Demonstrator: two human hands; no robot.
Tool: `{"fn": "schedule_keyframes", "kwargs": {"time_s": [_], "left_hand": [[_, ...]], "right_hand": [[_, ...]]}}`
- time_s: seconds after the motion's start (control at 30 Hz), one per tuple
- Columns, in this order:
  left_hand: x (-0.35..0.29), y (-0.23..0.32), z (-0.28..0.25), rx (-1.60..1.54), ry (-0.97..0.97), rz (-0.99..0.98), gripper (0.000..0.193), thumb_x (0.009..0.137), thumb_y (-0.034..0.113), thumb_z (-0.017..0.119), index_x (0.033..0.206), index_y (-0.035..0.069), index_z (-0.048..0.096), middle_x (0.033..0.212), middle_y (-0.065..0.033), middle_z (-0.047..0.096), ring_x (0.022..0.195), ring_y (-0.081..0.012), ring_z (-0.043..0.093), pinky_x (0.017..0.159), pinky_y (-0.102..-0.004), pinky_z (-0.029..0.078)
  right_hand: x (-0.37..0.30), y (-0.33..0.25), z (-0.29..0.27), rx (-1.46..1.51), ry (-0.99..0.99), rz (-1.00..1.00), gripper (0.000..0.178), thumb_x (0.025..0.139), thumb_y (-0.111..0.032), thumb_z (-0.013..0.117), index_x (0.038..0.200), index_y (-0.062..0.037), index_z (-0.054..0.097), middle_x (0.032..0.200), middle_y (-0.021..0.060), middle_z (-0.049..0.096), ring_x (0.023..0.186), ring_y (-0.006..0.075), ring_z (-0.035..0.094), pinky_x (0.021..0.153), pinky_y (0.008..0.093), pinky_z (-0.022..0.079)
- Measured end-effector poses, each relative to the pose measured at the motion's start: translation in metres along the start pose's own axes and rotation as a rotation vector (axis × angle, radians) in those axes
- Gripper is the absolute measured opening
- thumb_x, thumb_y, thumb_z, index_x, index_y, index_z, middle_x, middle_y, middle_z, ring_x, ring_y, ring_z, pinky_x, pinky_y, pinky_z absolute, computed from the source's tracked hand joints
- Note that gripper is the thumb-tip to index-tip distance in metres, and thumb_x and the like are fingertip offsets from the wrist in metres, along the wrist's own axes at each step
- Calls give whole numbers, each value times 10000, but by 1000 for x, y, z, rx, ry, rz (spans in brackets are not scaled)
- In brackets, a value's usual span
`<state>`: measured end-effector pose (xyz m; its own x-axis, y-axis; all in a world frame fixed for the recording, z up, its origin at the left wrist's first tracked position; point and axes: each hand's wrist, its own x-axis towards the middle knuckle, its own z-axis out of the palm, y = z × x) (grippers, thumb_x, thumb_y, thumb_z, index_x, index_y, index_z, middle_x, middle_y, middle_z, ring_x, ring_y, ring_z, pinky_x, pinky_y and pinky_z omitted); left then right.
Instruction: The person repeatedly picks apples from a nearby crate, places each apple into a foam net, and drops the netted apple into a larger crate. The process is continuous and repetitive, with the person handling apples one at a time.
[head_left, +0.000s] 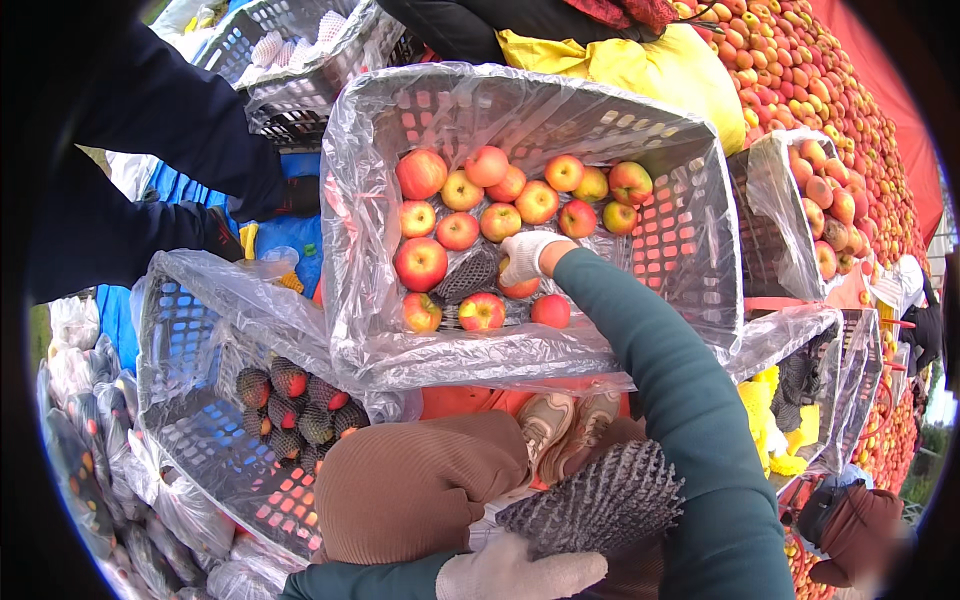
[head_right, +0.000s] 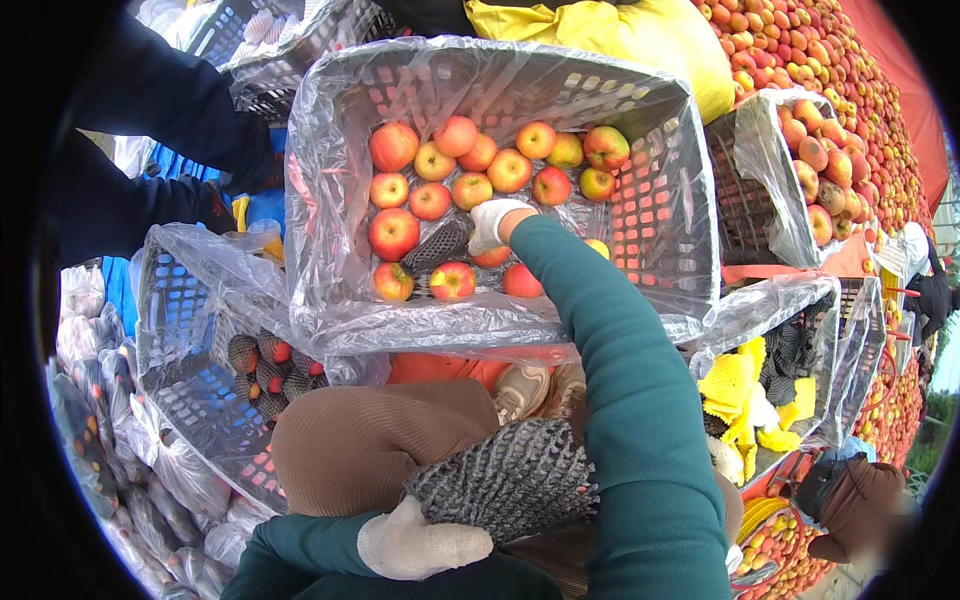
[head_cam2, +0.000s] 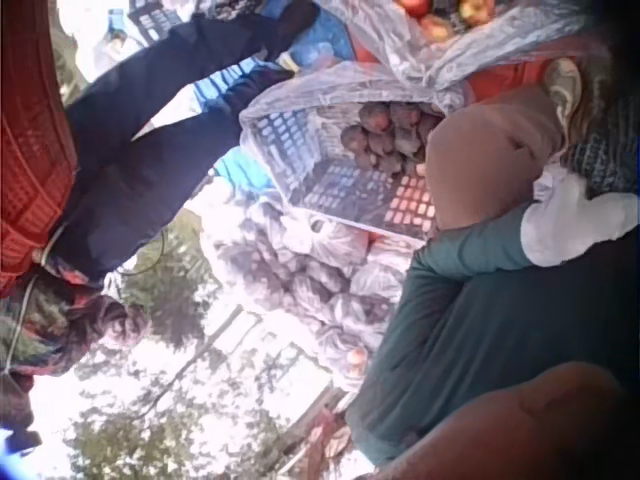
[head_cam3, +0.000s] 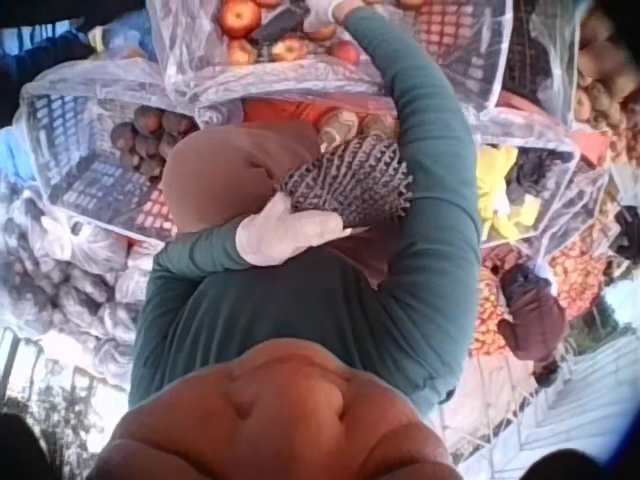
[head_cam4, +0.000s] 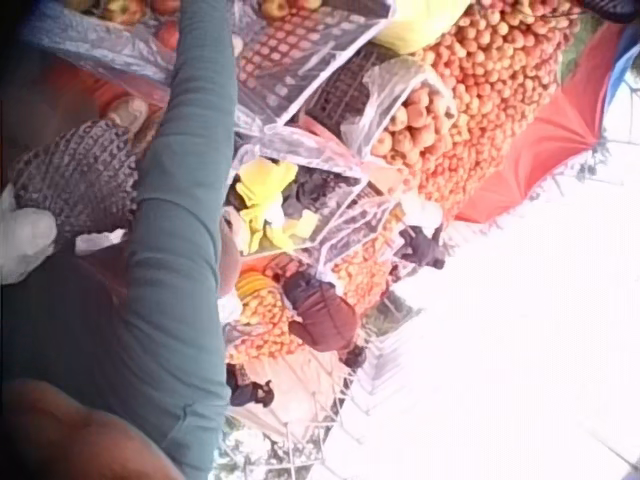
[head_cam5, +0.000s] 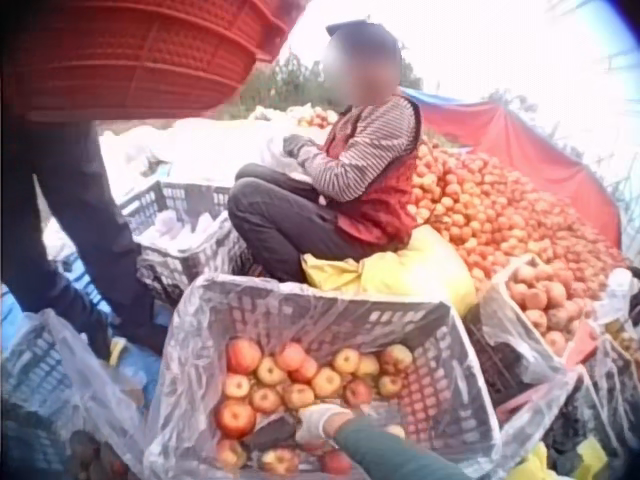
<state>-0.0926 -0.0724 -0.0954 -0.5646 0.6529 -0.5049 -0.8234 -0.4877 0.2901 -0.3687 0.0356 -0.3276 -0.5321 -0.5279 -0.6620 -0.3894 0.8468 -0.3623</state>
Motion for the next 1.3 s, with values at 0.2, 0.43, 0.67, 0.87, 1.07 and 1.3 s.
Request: {"fn": "schedule_keyframes", "kwargs": {"time_s": [0.2,0.43,0.67,0.87,1.07,1.3], "left_hand": [[19,22,20,-417,150,275,531,795,53,497,1286,-67,336,1251,-189,467,1161,-302,457,1019,-407,332],[20,31,15,-205,303,379,223,807,-15,512,1023,-21,568,964,-122,603,862,-217,604,780,-318,480],[20,20,31,12,-103,601,526,863,328,545,1242,-13,412,1178,-107,523,1093,-221,509,974,-364,387],[-34,-14,17,-35,-199,510,553,820,268,602,1204,-82,416,1168,-155,520,1058,-251,534,942,-374,422],[-90,-51,8,-42,-382,438,640,765,360,629,1210,-51,423,1169,-178,530,1056,-298,542,919,-432,432],[-140,-56,26,240,-428,226,1004,473,319,856,1281,-18,364,1241,-117,483,1122,-218,494,955,-361,402]], "right_hand": [[-9,8,9,164,63,-49,585,648,-377,666,1112,-32,578,1055,190,604,992,300,580,841,348,456],[-186,-22,-78,1589,347,-471,623,812,-267,574,1318,-8,321,1247,114,438,1106,195,479,922,338,405],[-346,-152,-26,778,1093,-485,660,629,-19,712,1218,12,416,1296,182,394,1215,274,389,979,373,360],[-386,-177,43,891,1182,-509,468,716,-23,605,1160,22,465,1273,187,439,1161,293,461,976,377,361],[-378,-182,129,640,988,-371,420,795,-103,529,1200,-17,458,1194,124,496,1121,254,475,956,338,385],[-421,-240,139,1749,258,-636,468,867,-190,528,1286,-45,380,1276,97,443,1158,181,450,984,311,367]]}}
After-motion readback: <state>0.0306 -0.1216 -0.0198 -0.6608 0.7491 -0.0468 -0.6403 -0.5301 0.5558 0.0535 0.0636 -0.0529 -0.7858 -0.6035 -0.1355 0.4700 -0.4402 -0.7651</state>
